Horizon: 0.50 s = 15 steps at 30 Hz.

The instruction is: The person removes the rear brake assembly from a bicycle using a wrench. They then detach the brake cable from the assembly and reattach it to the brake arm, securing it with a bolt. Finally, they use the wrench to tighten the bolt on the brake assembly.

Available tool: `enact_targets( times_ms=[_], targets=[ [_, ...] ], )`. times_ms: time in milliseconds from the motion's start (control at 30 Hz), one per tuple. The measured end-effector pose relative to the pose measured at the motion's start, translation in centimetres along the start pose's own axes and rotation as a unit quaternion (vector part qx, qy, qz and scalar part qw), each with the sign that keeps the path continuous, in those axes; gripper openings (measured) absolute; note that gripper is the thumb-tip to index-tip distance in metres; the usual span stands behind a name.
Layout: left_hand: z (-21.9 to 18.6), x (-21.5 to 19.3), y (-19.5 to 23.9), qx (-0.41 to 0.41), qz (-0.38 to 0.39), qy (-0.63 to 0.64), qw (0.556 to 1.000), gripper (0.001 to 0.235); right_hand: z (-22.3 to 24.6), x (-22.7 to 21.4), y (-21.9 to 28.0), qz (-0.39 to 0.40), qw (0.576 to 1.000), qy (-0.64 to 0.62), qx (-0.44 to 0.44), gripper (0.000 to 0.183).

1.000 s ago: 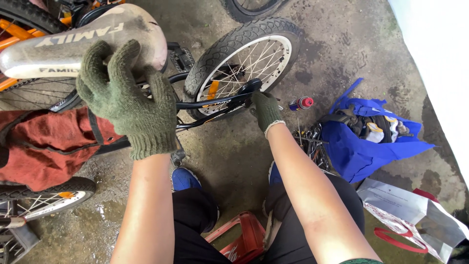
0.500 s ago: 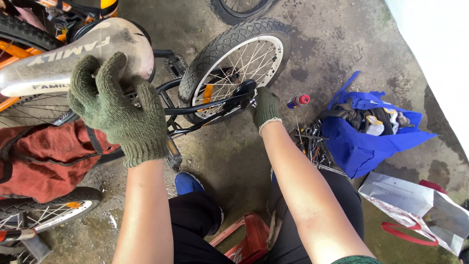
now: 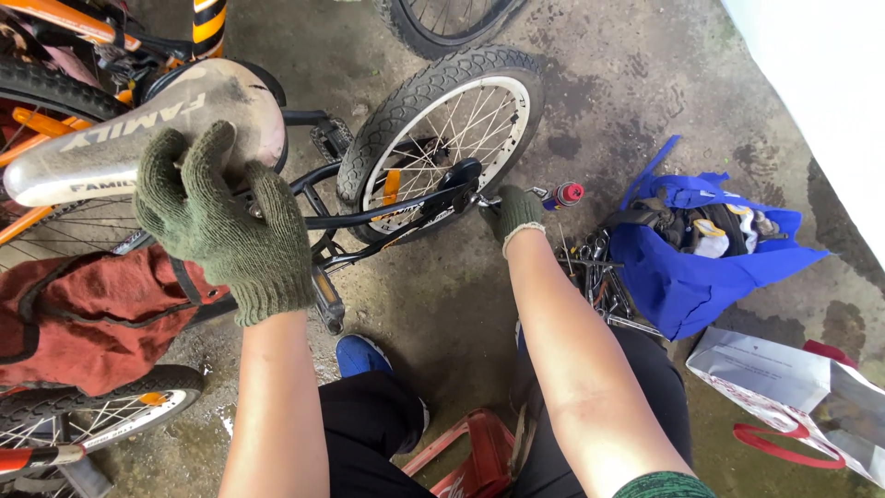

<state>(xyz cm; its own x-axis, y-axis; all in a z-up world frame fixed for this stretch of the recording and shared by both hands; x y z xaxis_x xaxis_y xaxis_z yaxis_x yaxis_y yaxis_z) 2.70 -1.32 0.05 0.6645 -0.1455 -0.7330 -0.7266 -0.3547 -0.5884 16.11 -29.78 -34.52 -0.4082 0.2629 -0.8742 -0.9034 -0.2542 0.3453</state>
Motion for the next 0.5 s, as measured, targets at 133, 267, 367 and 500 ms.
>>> enact_targets(
  times_ms=[133,267,367,500],
  targets=[
    [0.0,0.1,-0.1,0.000,-0.003,0.024,1.000,0.042,-0.2,0.2,-0.3,0.032,0.999,-0.020,0.009,0.026],
    [0.4,0.4,-0.1,0.011,-0.025,-0.019,0.999,0.042,2.3,-2.7,-0.1,-0.043,0.907,-0.385,0.166,0.034],
    [0.5,0.4,0.0,0.025,-0.027,-0.038,0.999,0.042,5.2,-5.5,2.1,-0.120,0.751,-0.612,0.217,0.038],
    [-0.1,1.5,0.7,0.028,0.009,-0.054,0.998,0.044,8.2,-9.2,4.5,-0.123,0.921,-0.353,0.105,0.037]
  ],
)
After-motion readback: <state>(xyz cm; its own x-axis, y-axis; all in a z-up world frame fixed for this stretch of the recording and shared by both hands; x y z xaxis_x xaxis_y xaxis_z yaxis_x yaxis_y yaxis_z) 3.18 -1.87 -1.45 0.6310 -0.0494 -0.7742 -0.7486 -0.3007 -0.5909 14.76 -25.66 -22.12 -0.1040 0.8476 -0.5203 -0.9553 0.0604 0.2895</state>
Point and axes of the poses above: each hand's wrist, its own y-axis away from the middle knuckle, its own x-axis out of the palm, z = x × y, the point moved 2 cm from there along -y, towards the middle knuckle, and after that the axes turned 10 degrees about z, right-handed, at the moved point
